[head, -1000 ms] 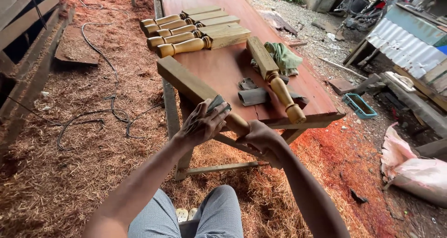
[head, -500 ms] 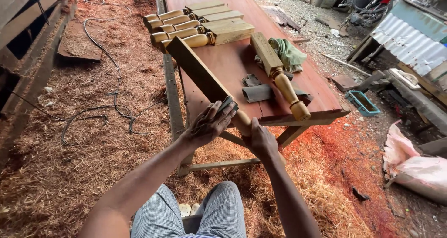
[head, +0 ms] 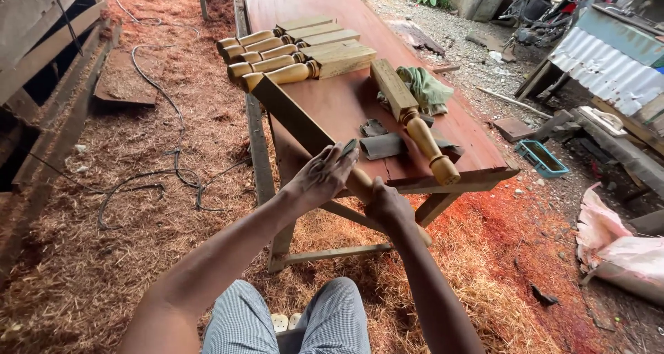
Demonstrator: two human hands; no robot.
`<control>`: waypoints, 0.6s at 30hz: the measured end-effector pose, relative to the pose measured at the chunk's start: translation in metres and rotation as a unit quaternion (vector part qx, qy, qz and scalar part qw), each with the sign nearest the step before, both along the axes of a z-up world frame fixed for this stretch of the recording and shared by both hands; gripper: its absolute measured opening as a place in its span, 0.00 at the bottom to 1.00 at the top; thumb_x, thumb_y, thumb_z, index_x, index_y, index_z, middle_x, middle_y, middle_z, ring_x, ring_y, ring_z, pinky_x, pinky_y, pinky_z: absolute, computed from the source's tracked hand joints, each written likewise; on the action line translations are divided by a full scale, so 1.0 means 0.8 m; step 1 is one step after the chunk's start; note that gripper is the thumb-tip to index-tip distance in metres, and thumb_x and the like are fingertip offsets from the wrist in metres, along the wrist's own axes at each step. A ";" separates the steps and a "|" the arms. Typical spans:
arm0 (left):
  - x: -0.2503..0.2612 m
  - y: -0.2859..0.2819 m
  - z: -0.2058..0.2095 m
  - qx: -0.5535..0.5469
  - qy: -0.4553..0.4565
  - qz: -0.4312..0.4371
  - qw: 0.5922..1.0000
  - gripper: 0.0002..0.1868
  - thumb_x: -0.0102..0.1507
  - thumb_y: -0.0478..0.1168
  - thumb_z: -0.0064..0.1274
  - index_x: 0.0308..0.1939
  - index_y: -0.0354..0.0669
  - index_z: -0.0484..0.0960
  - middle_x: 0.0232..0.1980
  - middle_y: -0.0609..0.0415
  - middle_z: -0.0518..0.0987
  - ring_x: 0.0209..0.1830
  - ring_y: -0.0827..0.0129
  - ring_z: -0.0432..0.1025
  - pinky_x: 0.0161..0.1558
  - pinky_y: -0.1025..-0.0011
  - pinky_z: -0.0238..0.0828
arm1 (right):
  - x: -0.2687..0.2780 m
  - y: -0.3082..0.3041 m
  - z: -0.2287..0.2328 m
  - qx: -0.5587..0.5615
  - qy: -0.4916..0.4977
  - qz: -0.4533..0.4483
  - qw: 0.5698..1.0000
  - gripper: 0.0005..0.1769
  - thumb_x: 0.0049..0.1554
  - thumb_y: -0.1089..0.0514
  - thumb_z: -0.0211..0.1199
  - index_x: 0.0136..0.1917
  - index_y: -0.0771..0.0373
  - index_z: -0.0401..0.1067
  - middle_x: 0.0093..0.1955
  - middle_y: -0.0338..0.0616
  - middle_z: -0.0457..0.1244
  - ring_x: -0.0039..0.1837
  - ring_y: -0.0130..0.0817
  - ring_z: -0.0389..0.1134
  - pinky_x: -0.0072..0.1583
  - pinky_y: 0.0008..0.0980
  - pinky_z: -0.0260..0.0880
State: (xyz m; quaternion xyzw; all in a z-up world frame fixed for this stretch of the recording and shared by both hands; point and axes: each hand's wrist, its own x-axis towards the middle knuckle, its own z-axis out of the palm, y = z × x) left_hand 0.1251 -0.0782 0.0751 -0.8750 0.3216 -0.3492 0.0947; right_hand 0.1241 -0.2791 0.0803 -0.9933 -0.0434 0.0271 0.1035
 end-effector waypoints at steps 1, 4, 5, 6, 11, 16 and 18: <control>0.001 0.002 -0.002 -0.017 0.013 -0.023 1.000 0.29 0.65 0.40 0.50 0.67 0.22 0.68 0.75 0.35 0.64 0.73 0.45 0.59 0.72 0.58 0.57 | 0.006 -0.006 -0.001 0.008 -0.003 0.017 1.000 0.18 0.56 0.55 0.61 0.58 0.60 0.64 0.53 0.58 0.70 0.56 0.55 0.73 0.54 0.53 0.74; 0.006 0.012 -0.036 -0.034 0.017 -0.031 0.999 0.30 0.67 0.38 0.50 0.70 0.24 0.67 0.75 0.37 0.65 0.72 0.46 0.60 0.72 0.57 0.60 | 0.013 -0.017 0.001 0.021 -0.008 0.044 0.999 0.18 0.55 0.54 0.62 0.56 0.62 0.66 0.52 0.59 0.69 0.56 0.55 0.72 0.55 0.53 0.73; 0.008 0.019 -0.052 -0.031 0.011 -0.016 0.999 0.29 0.68 0.36 0.49 0.72 0.27 0.66 0.75 0.38 0.65 0.72 0.48 0.61 0.72 0.58 0.63 | 0.013 -0.016 0.000 0.031 -0.008 0.055 0.998 0.18 0.55 0.53 0.63 0.55 0.63 0.66 0.51 0.60 0.69 0.56 0.56 0.72 0.56 0.53 0.72; 0.006 0.022 -0.055 -0.029 0.011 -0.016 0.999 0.29 0.68 0.36 0.49 0.72 0.27 0.66 0.75 0.38 0.65 0.72 0.48 0.61 0.72 0.58 0.63 | 0.012 -0.014 0.004 0.033 -0.008 0.054 0.998 0.18 0.55 0.53 0.63 0.55 0.63 0.66 0.51 0.60 0.69 0.56 0.56 0.72 0.56 0.53 0.72; 0.000 0.021 -0.045 -0.075 -0.013 -0.038 0.996 0.31 0.66 0.37 0.50 0.71 0.26 0.65 0.73 0.35 0.67 0.67 0.44 0.64 0.67 0.56 0.65 | -0.002 -0.005 0.015 0.000 -0.003 0.051 0.999 0.18 0.56 0.55 0.60 0.57 0.63 0.64 0.50 0.59 0.69 0.54 0.55 0.73 0.53 0.53 0.73; 0.012 0.000 -0.004 -0.019 0.035 -0.003 0.999 0.28 0.67 0.38 0.50 0.68 0.23 0.67 0.71 0.36 0.69 0.66 0.47 0.66 0.69 0.59 0.65 | -0.012 0.011 0.022 -0.036 -0.004 0.025 0.999 0.17 0.58 0.58 0.57 0.60 0.61 0.61 0.49 0.56 0.70 0.52 0.54 0.74 0.52 0.53 0.74; 0.015 0.001 -0.003 0.041 0.056 0.035 0.997 0.25 0.69 0.36 0.49 0.68 0.24 0.69 0.72 0.39 0.69 0.67 0.51 0.66 0.71 0.63 0.65 | -0.010 0.011 0.017 -0.039 -0.003 0.021 0.999 0.17 0.59 0.58 0.55 0.61 0.60 0.61 0.49 0.56 0.70 0.51 0.54 0.74 0.51 0.53 0.75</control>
